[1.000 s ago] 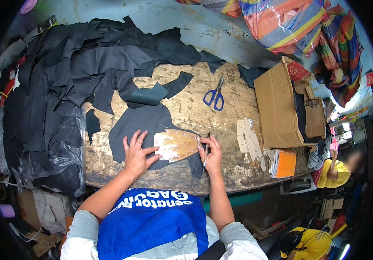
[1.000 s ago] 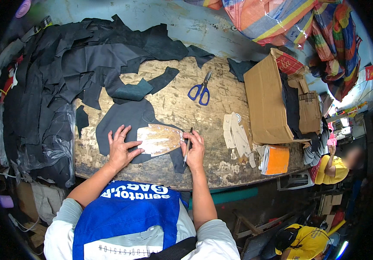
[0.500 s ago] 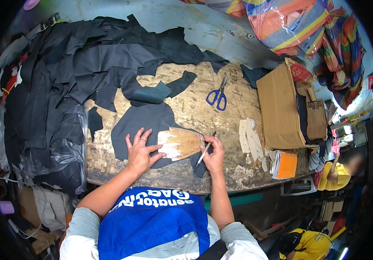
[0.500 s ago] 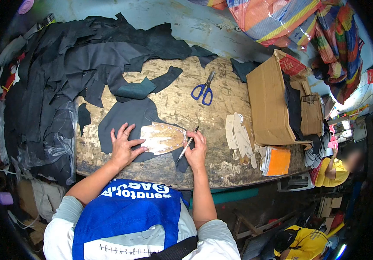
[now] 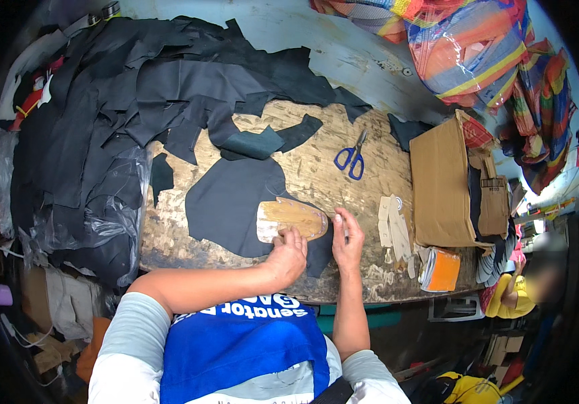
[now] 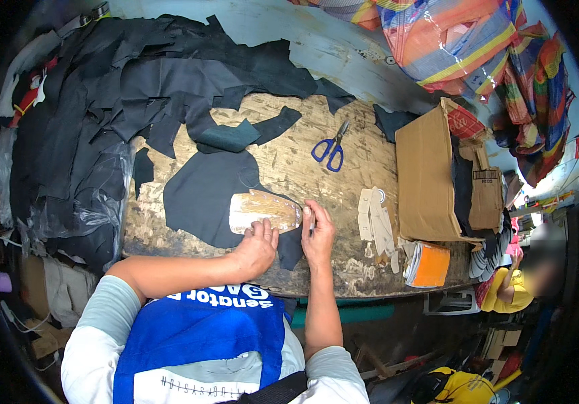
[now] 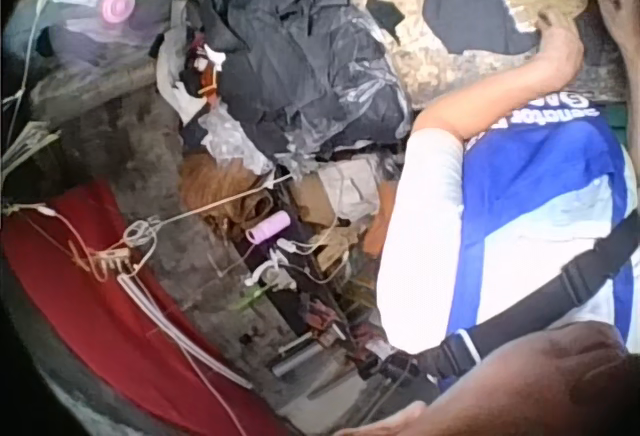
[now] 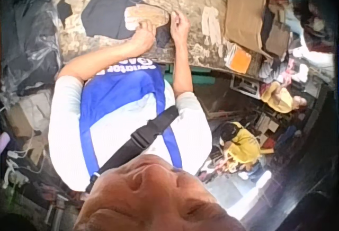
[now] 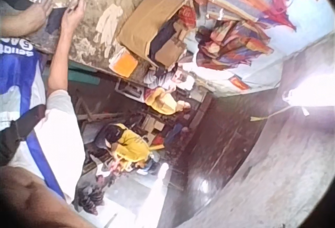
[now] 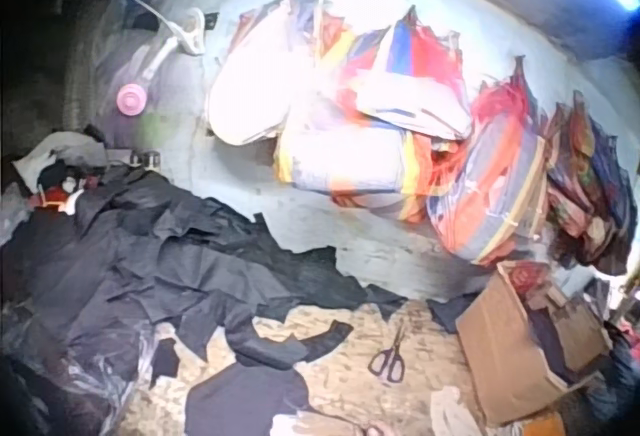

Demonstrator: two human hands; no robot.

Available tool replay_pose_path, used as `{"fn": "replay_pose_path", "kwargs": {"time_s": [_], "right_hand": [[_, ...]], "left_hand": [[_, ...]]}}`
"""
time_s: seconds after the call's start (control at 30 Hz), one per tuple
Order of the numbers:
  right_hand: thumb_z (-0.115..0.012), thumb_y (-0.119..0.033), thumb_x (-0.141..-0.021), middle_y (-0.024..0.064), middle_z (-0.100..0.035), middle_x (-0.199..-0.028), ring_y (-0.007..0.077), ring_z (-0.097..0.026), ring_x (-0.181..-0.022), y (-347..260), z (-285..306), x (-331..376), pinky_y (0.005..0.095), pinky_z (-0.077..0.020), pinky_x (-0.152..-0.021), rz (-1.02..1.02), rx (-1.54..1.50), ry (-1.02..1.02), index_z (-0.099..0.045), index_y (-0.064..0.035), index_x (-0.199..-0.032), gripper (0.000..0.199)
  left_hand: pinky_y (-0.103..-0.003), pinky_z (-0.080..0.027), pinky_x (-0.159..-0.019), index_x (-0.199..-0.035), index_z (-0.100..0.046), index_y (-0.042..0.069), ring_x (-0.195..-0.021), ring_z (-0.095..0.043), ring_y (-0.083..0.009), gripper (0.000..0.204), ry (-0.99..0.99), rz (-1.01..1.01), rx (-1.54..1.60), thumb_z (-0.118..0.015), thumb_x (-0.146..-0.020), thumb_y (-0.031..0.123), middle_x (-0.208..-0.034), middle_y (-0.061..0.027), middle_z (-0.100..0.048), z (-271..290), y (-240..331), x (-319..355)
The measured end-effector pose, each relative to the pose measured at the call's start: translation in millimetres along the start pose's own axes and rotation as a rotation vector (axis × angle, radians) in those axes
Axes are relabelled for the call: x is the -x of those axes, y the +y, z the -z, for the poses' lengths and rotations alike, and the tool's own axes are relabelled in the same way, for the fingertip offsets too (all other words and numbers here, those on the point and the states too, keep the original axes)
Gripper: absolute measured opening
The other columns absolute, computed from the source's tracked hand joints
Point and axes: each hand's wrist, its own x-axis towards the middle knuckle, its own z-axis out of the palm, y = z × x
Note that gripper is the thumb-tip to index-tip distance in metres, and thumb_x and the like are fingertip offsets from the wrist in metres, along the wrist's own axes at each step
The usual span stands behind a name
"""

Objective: The person places cardboard templates on black fabric pieces and traces their outlines with a pen. They handle multiple fabric pieces and templates, repositioning them as needed on a cluttered worktable.

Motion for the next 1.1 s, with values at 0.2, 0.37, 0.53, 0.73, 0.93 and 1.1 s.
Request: {"fn": "replay_pose_path", "kwargs": {"time_s": [0.2, 0.37, 0.53, 0.73, 0.93, 1.1], "right_hand": [[-0.059, -0.009, -0.090, 0.0152, -0.066, -0.100, 0.0199, -0.064, -0.085, 9, -2, -6, 0.0297, -0.0500, -0.074, -0.137, -0.212, -0.017, -0.065, 0.0008, -0.104, 0.018], [-0.074, -0.004, -0.070, 0.0126, -0.062, -0.098, 0.0248, -0.060, -0.094, 37, -4, 2, 0.0323, -0.0475, -0.083, 0.174, 0.160, -0.042, -0.065, -0.0031, -0.097, 0.029], [-0.073, -0.003, -0.071, 0.0120, -0.062, -0.097, 0.0246, -0.060, -0.092, 43, -4, 3, 0.0321, -0.0477, -0.082, 0.152, 0.135, -0.033, -0.064, -0.0032, -0.098, 0.028], [-0.073, -0.003, -0.071, 0.0120, -0.061, -0.098, 0.0249, -0.060, -0.092, 43, -4, 2, 0.0323, -0.0475, -0.082, 0.165, 0.124, -0.034, -0.064, -0.0033, -0.097, 0.028], [-0.073, -0.003, -0.071, 0.0114, -0.061, -0.097, 0.0241, -0.058, -0.094, 45, -4, 2, 0.0320, -0.0464, -0.084, 0.156, 0.109, -0.050, -0.064, -0.0035, -0.096, 0.026], [-0.073, -0.003, -0.072, 0.0109, -0.061, -0.096, 0.0238, -0.057, -0.096, 50, -6, 3, 0.0320, -0.0456, -0.086, 0.126, 0.096, -0.040, -0.064, -0.0033, -0.096, 0.026]], "left_hand": [[-0.053, -0.050, -0.081, -0.130, -0.042, -0.010, -0.106, -0.048, -0.0467, 0.080, -0.014, 0.021, 0.000, -0.053, -0.083, 0.054, -0.135, -0.0309, -0.039, -1, 8, 2], [-0.054, -0.045, -0.086, -0.130, -0.042, -0.010, -0.111, -0.044, -0.0456, 0.079, -0.005, 0.031, 0.121, -0.057, -0.082, 0.051, -0.138, -0.0282, -0.037, -6, 5, 3], [-0.048, -0.041, -0.090, -0.128, -0.044, -0.010, -0.112, -0.042, -0.0419, 0.076, 0.060, 0.047, 0.276, -0.059, -0.082, 0.047, -0.137, -0.0270, -0.039, -8, -1, 4], [-0.045, -0.042, -0.093, -0.127, -0.044, -0.013, -0.111, -0.042, -0.0423, 0.078, 0.012, 0.046, 0.276, -0.059, -0.081, 0.049, -0.136, -0.0290, -0.039, -1, 0, 2], [-0.051, -0.042, -0.093, -0.122, -0.048, -0.015, -0.112, -0.041, -0.0524, 0.080, -0.093, 0.071, 0.203, -0.058, -0.081, 0.053, -0.132, -0.0372, -0.036, 5, 13, -6], [-0.055, -0.044, -0.087, -0.121, -0.053, -0.011, -0.112, -0.042, -0.0539, 0.078, -0.220, 0.101, 0.006, -0.057, -0.080, 0.056, -0.132, -0.0358, -0.038, 10, 30, -21]]}}
